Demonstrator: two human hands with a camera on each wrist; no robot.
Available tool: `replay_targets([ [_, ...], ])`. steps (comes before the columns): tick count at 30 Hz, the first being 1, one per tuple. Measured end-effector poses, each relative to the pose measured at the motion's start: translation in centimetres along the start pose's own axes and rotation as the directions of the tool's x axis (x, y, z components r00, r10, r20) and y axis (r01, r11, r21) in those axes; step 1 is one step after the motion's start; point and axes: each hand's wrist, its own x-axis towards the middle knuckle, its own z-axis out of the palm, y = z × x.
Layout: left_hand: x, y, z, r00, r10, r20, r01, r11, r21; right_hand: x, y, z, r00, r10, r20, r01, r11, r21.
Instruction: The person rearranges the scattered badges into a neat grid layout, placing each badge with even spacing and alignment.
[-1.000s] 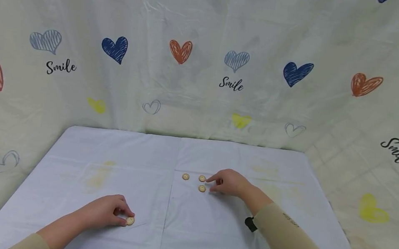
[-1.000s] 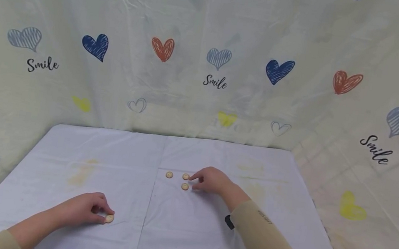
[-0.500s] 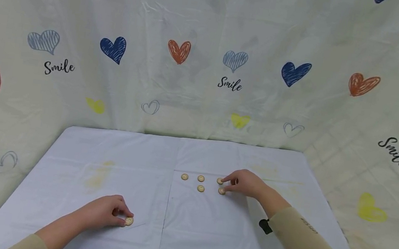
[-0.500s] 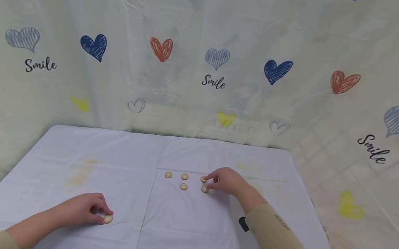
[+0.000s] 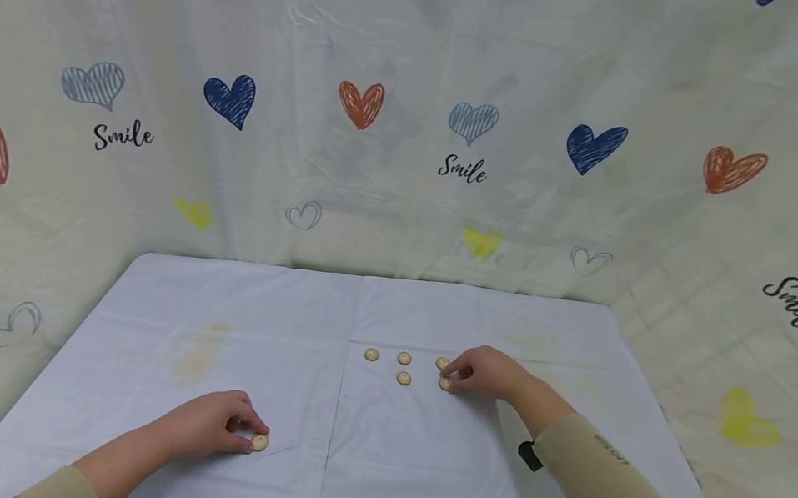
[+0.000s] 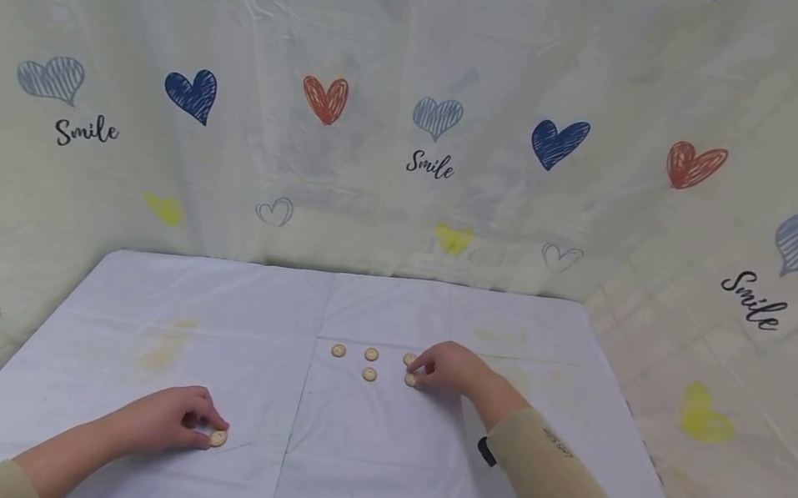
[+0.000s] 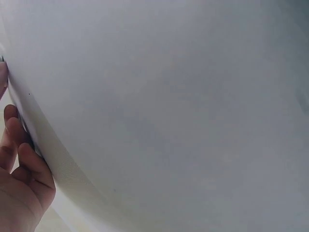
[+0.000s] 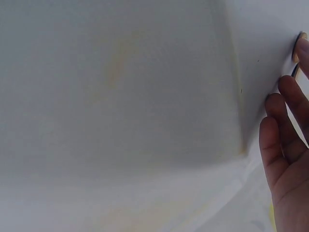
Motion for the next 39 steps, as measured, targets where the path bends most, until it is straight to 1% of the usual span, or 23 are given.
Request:
replay_targets([
  [9,-0.33,0.51,-0.1,1.0,0.016,-0.02,-0.016,1.0,0.006,0.21,-0.24,0.04,1.0,-0.005,0.006,0.006,0.999,-0.036],
  [14,-0.19,0.55,-0.09,0.999,0.036,-0.007,-0.036,0.999,0.016,0.4,-0.05,0.25,1.0,-0.014,0.009,0.015,0.998,-0.062],
  [17,-0.04,0.51,-0.1,0.999,0.042,0.004,-0.042,0.998,0.039,0.54,0.07,0.33,1.0,-0.001,0.013,0.002,0.997,-0.08],
  [19,0.0,0.55,-0.15,0.999,0.045,0.009,-0.045,0.997,0.055,0.59,0.13,0.36,1.0,-0.009,0.014,0.01,0.996,-0.089],
  [24,-0.04,0.71,-0.31,0.997,0.071,0.01,-0.072,0.994,0.084,0.63,0.02,0.32,1.0,-0.017,0.014,0.018,0.996,-0.093],
  [27,0.0,0.79,-0.35,0.996,0.087,0.01,-0.087,0.991,0.103,0.61,0.0,0.31,1.0,-0.005,0.01,0.006,0.996,-0.094],
  [34,0.11,0.56,-0.09,0.988,0.154,-0.018,-0.147,0.97,0.194,0.62,0.0,0.4,1.0,-0.017,0.009,0.018,0.996,-0.09],
  [39,0.09,0.56,0.07,0.982,0.187,-0.038,-0.175,0.962,0.211,0.72,0.09,0.4,1.0,-0.002,0.012,0.003,0.997,-0.071],
])
